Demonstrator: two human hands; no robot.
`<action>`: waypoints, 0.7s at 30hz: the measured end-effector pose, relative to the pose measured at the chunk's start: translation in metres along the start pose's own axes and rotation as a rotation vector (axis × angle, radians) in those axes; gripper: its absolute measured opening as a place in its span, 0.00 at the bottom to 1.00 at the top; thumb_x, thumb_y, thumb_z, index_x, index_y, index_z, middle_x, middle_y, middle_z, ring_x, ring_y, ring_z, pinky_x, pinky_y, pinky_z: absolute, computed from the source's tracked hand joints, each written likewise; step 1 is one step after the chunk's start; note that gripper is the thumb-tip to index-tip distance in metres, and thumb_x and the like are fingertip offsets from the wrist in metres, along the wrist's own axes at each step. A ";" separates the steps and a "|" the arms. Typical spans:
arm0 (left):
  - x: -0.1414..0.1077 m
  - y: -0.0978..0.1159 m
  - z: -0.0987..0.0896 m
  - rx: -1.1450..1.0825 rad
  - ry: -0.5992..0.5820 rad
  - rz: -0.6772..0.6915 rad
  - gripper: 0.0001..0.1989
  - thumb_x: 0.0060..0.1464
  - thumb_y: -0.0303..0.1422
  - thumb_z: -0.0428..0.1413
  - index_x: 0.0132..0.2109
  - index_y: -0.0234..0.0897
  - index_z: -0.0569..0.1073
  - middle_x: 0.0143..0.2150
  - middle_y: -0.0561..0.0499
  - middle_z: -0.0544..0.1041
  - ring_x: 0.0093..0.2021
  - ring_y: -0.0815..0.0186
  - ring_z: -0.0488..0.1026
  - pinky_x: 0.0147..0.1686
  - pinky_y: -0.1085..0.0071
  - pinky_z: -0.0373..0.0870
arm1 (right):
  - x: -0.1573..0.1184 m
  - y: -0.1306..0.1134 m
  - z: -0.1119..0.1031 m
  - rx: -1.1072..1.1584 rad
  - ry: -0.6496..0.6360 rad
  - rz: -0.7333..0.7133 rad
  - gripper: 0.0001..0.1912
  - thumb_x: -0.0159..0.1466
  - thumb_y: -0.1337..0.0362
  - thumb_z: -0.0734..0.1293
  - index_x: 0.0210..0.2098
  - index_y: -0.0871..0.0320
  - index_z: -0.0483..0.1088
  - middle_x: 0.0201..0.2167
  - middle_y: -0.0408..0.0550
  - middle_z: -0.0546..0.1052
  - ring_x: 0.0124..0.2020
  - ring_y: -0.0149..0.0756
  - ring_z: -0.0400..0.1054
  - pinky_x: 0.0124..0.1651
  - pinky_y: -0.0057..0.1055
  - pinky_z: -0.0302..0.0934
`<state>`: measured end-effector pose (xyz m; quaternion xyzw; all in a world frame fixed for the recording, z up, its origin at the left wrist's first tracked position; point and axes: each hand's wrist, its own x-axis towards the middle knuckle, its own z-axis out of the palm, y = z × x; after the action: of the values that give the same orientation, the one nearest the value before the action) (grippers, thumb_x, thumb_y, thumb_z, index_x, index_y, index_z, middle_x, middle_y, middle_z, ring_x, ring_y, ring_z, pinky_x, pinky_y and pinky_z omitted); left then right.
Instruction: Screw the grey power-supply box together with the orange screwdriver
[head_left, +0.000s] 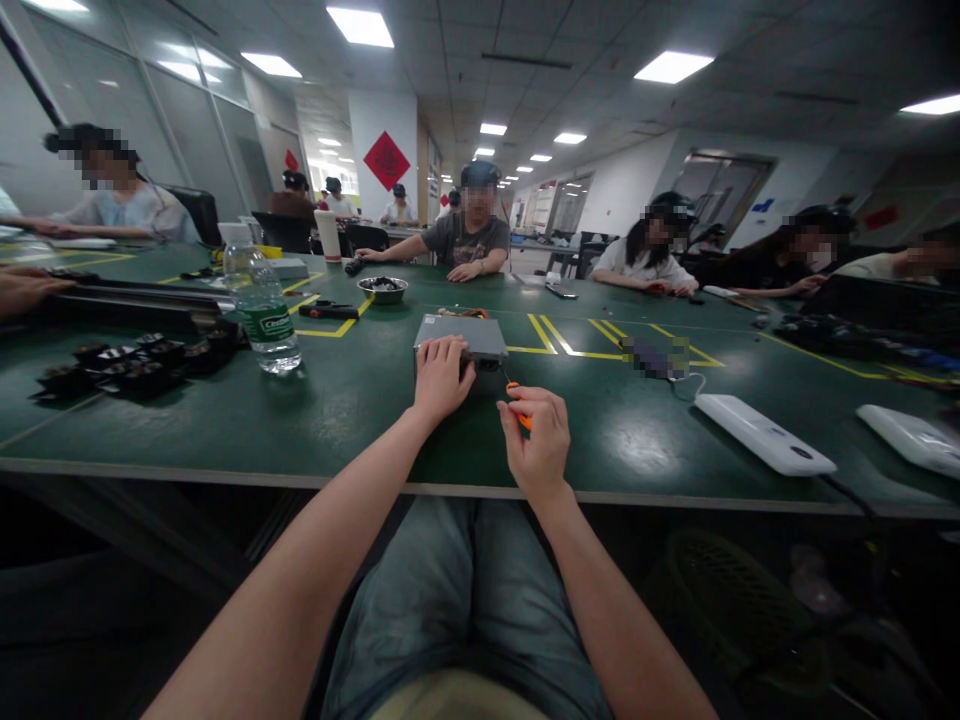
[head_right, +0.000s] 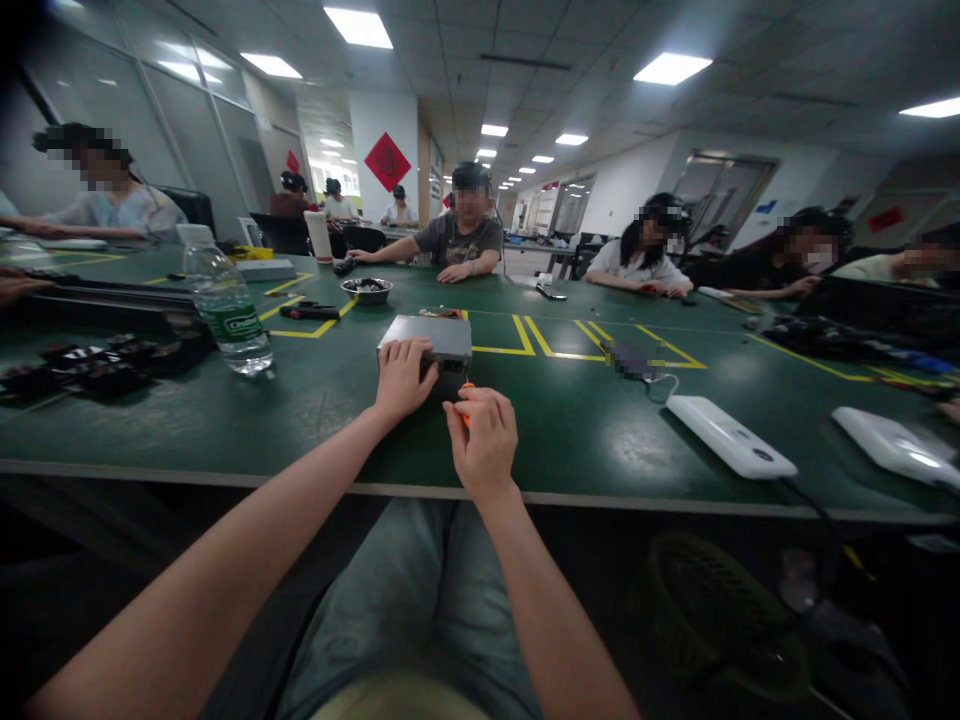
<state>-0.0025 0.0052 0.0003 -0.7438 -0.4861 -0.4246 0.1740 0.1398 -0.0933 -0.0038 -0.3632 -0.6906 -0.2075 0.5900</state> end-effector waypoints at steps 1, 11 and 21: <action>0.000 0.000 0.000 -0.002 -0.002 -0.001 0.13 0.55 0.33 0.48 0.47 0.38 0.64 0.53 0.46 0.68 0.55 0.59 0.61 0.58 0.59 0.50 | 0.000 0.000 0.000 -0.010 -0.005 -0.007 0.05 0.60 0.70 0.63 0.34 0.55 0.62 0.35 0.48 0.74 0.41 0.36 0.67 0.45 0.37 0.64; 0.000 0.002 -0.002 -0.017 -0.022 -0.016 0.13 0.55 0.33 0.48 0.48 0.39 0.64 0.54 0.46 0.68 0.56 0.58 0.61 0.58 0.58 0.49 | -0.001 0.000 0.000 -0.068 -0.022 0.088 0.12 0.61 0.68 0.60 0.45 0.56 0.60 0.47 0.55 0.71 0.48 0.39 0.65 0.48 0.41 0.61; 0.000 0.000 -0.002 -0.018 -0.010 -0.004 0.12 0.54 0.33 0.49 0.47 0.39 0.64 0.53 0.47 0.69 0.56 0.60 0.61 0.58 0.58 0.50 | 0.020 -0.008 -0.013 -0.056 -0.178 0.220 0.08 0.63 0.67 0.57 0.43 0.57 0.61 0.38 0.50 0.72 0.39 0.35 0.69 0.41 0.31 0.63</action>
<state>-0.0032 0.0037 0.0019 -0.7465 -0.4845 -0.4255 0.1643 0.1418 -0.1031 0.0191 -0.4702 -0.6901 -0.1276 0.5352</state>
